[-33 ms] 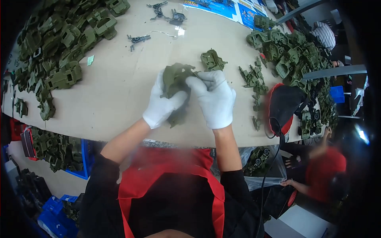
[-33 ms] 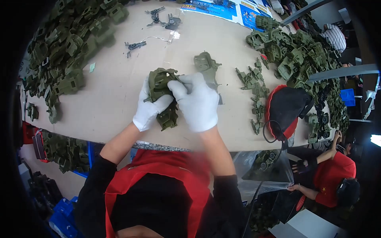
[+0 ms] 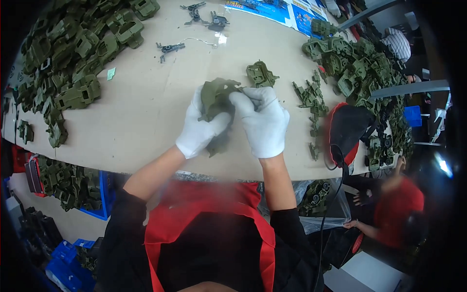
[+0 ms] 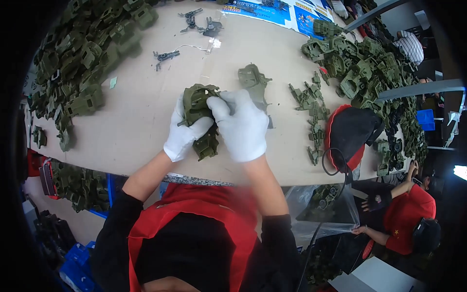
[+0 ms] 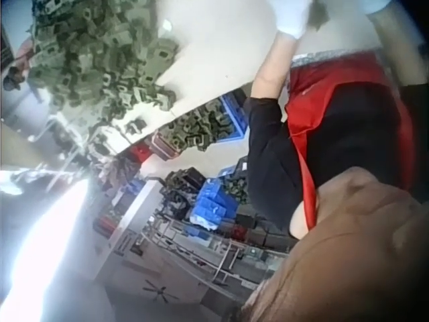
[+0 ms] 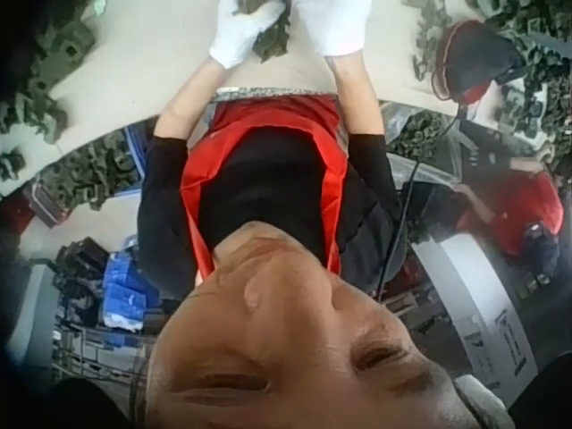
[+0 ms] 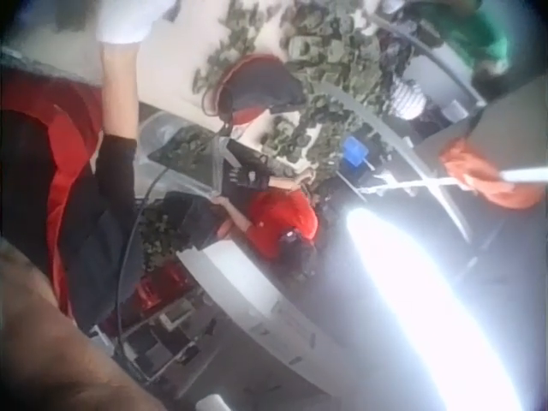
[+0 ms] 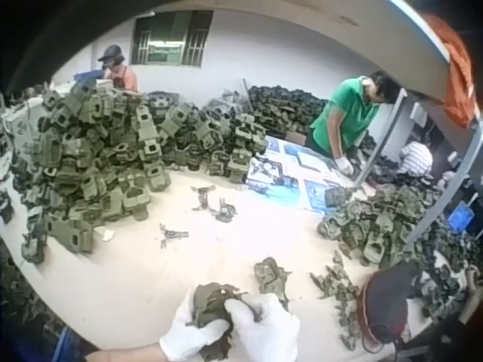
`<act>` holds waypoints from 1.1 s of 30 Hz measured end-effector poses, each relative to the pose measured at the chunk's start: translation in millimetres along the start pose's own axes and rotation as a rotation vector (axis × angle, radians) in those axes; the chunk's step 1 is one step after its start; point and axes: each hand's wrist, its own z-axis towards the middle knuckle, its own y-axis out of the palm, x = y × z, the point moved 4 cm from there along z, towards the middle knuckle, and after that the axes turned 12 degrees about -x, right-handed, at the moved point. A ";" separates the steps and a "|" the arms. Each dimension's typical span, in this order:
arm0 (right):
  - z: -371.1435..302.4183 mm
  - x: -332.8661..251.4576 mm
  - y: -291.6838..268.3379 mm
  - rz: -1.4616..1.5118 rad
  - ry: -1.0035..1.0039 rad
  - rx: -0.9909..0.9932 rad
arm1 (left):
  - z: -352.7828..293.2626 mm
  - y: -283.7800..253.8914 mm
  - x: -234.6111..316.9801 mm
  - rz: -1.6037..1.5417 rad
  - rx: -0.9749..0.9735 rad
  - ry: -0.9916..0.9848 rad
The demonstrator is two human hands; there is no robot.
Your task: The person assembles green plastic toy tank components by hand at a workbench, then inspects the assembled parts.
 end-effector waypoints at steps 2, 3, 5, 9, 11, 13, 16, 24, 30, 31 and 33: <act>-1.2 -4.5 4.5 -0.027 -0.051 0.045 | 0.4 1.5 -1.6 -0.015 0.013 0.028; -3.9 -13.4 5.9 -0.123 -0.065 0.050 | 0.1 1.3 -2.0 -0.025 0.028 0.053; -7.3 -23.3 5.0 -0.226 -0.078 0.055 | 1.4 2.6 2.5 0.004 0.042 0.053; -7.2 -21.7 1.7 -0.212 -0.026 0.044 | -0.1 4.4 7.9 -0.003 0.023 0.005; -4.6 -16.7 3.7 -0.187 0.009 0.030 | -0.6 3.4 8.6 -0.016 0.036 -0.026; -2.2 -15.8 5.2 -0.217 -0.048 0.038 | -0.6 3.5 6.2 -0.030 0.046 -0.058; 1.0 -14.8 1.2 -0.250 -0.041 0.037 | -0.8 4.6 2.4 -0.058 0.023 -0.071; -2.0 -23.1 14.1 -0.394 -0.187 0.146 | 0.0 2.4 -4.4 -0.035 0.022 0.030; -4.0 -16.8 26.4 -0.493 -0.241 0.226 | 1.8 -1.0 -8.6 0.041 0.005 -0.067; -1.1 -17.1 25.3 -0.493 -0.240 0.232 | 3.1 -2.8 -10.7 0.105 0.005 0.012; 7.0 -15.0 25.8 -0.467 -0.217 0.181 | 5.5 -2.7 -8.1 0.120 0.009 0.050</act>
